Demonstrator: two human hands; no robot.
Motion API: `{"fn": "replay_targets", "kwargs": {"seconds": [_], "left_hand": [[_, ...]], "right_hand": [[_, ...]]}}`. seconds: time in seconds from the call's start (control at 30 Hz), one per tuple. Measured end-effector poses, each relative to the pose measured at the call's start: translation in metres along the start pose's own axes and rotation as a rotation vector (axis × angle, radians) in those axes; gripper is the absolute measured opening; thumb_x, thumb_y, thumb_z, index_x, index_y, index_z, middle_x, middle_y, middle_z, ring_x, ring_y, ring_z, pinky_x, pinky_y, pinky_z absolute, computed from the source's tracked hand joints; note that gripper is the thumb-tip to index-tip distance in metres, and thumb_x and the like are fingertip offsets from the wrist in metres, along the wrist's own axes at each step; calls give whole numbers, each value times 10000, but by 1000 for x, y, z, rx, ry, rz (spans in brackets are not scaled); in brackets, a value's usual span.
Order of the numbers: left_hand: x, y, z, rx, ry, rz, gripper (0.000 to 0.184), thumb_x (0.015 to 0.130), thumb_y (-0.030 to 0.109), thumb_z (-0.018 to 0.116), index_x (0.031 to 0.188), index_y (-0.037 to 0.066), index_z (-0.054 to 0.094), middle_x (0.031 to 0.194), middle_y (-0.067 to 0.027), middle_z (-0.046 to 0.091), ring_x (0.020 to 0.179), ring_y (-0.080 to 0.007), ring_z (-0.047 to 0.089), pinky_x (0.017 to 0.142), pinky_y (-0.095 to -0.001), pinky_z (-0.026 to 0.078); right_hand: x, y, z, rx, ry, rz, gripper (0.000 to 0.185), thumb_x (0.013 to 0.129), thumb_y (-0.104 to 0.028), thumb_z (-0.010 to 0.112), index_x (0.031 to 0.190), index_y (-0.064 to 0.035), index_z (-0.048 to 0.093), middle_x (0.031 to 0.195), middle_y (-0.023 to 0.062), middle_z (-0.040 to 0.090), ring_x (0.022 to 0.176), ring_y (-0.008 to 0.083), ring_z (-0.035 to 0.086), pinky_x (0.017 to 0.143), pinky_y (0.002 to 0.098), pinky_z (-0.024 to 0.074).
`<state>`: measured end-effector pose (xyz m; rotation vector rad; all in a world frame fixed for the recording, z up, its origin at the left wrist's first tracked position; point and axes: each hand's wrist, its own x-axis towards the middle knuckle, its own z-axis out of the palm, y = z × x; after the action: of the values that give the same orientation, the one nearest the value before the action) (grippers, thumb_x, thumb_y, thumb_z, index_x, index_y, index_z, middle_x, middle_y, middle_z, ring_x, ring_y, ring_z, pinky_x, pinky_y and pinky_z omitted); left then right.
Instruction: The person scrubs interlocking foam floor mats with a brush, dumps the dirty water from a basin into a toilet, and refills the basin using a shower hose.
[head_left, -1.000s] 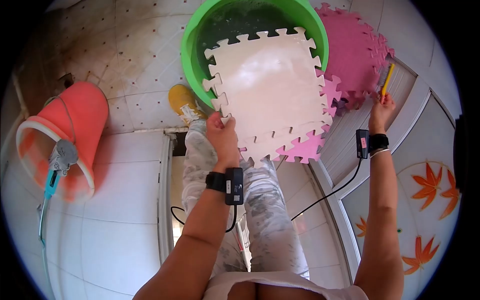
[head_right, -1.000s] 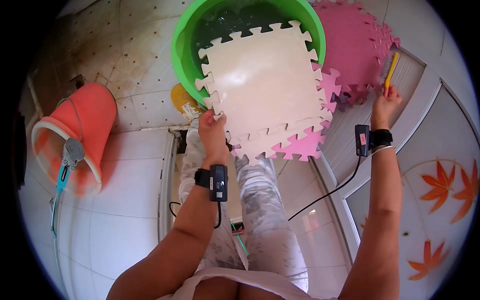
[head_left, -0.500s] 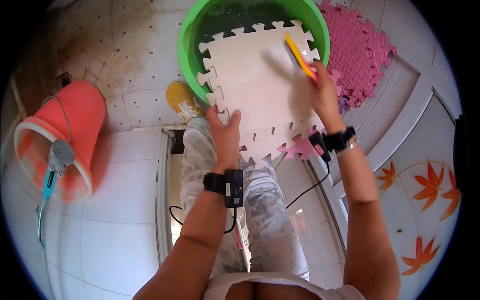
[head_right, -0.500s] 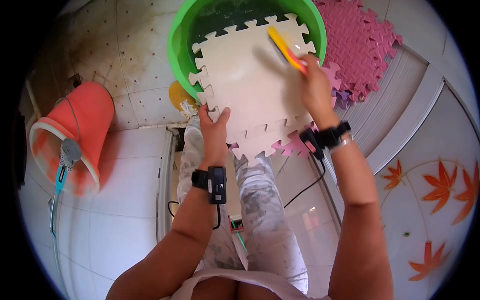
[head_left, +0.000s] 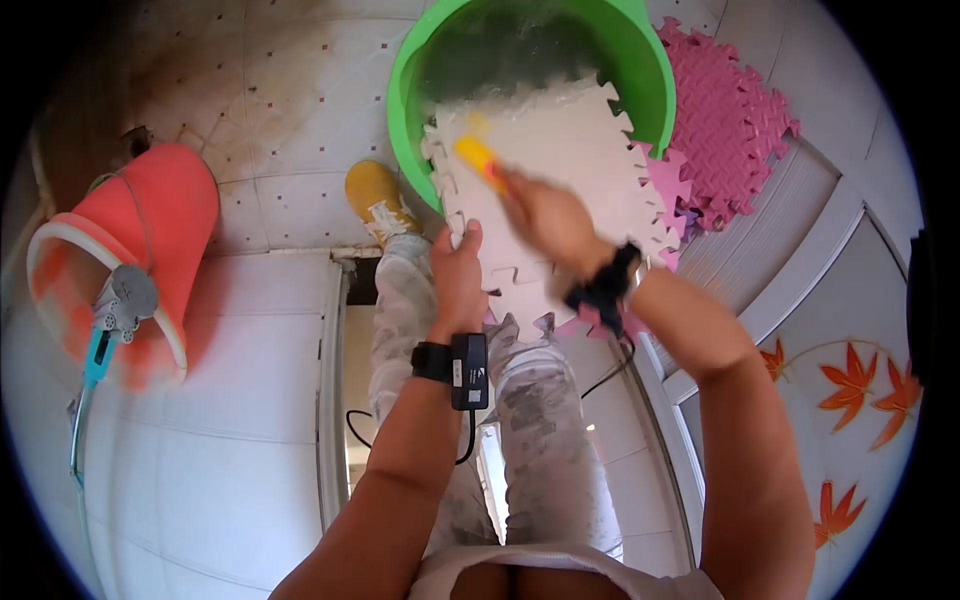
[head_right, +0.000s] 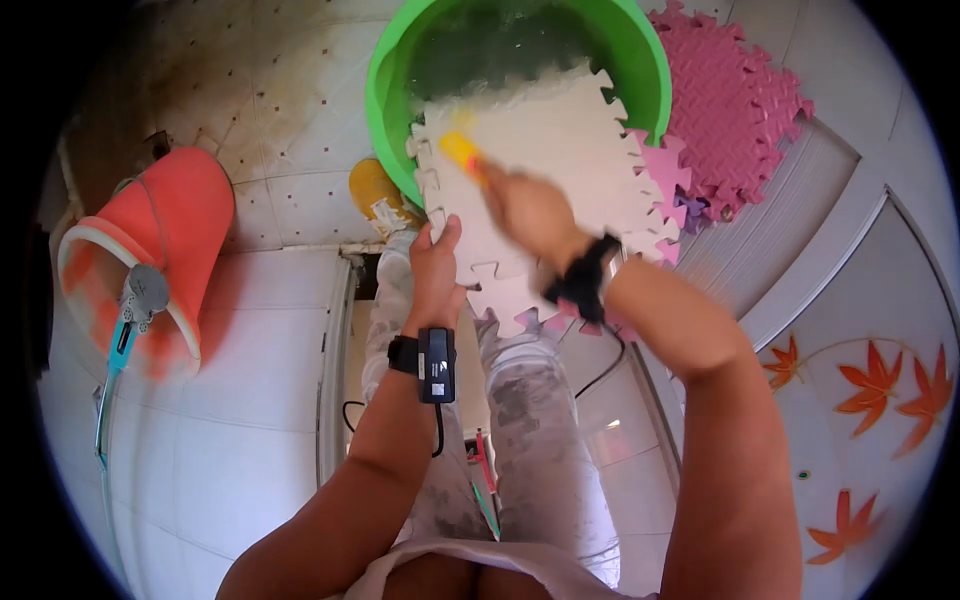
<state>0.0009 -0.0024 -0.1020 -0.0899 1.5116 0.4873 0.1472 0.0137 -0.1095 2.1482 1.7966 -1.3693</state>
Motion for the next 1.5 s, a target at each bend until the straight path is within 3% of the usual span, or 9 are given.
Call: {"fn": "replay_targets", "kwargs": {"seconds": [0.13, 0.23, 0.47, 0.57, 0.7, 0.83, 0.9, 1.2, 1.5], "left_hand": [[-1, -6, 0, 12, -40, -25, 226, 868, 104, 529, 1045, -36, 532, 921, -62, 590, 824, -127, 517, 751, -269, 418], [2, -11, 0, 25, -60, 24, 226, 873, 108, 524, 1047, -35, 530, 928, -60, 589, 807, -127, 521, 730, -267, 422], [-1, -2, 4, 24, -14, -9, 223, 888, 137, 515, 1033, -32, 532, 919, -61, 586, 775, -124, 511, 710, -257, 419], [-2, -3, 3, -12, -51, -70, 232, 893, 148, 511, 1039, -33, 525, 907, -62, 577, 768, -122, 503, 703, -255, 416], [1, -16, 1, 54, 8, -53, 249, 890, 166, 521, 1035, -37, 519, 874, -52, 566, 758, -109, 487, 697, -254, 411], [0, -12, 3, 53, 49, -3, 256, 884, 177, 535, 1004, -49, 526, 873, -48, 562, 762, -104, 477, 700, -254, 407], [1, -13, 4, 58, 42, 11, 262, 889, 188, 527, 994, -52, 529, 874, -49, 562, 763, -106, 479, 699, -255, 407], [8, -9, 2, 35, 41, -17, 335, 923, 292, 453, 950, -30, 542, 830, -40, 559, 717, -97, 482, 648, -255, 415], [9, -4, 7, 29, 76, 68, 277, 906, 253, 490, 954, -18, 525, 822, -40, 551, 708, -101, 498, 637, -239, 424]], "right_hand": [[-39, 26, -25, -416, -153, -99, 380, 863, -176, 453, 1240, -137, 439, 660, 140, 580, 534, 271, 587, 460, 399, 456], [2, 59, -41, -579, -75, 150, 330, 864, -143, 407, 1184, -81, 462, 627, 128, 589, 514, 264, 588, 437, 391, 455], [-21, -22, 8, -177, -64, 26, 390, 828, -127, 455, 1216, -89, 432, 651, 139, 585, 501, 305, 567, 448, 423, 455], [-42, 4, -17, -370, -169, -27, 492, 809, -155, 502, 1288, -131, 387, 626, 113, 564, 498, 265, 571, 424, 401, 444], [-22, 89, -54, -631, 21, 129, 466, 814, -92, 447, 1276, -97, 392, 635, 117, 569, 511, 251, 567, 430, 379, 444], [-46, 61, -48, -664, 110, 122, 434, 788, -87, 478, 1213, -39, 404, 596, 106, 557, 476, 269, 553, 402, 385, 426], [-73, 25, -32, -560, -63, 148, 551, 780, -111, 486, 1285, 23, 311, 580, 118, 548, 461, 265, 549, 383, 410, 416], [-49, -44, 0, -103, -57, 129, 487, 787, -135, 508, 1257, -66, 406, 701, 142, 596, 509, 300, 577, 458, 402, 463], [-110, 95, -96, -636, 26, 173, 647, 768, -60, 508, 1353, -254, 311, 686, 104, 531, 534, 252, 570, 443, 375, 450]]}}
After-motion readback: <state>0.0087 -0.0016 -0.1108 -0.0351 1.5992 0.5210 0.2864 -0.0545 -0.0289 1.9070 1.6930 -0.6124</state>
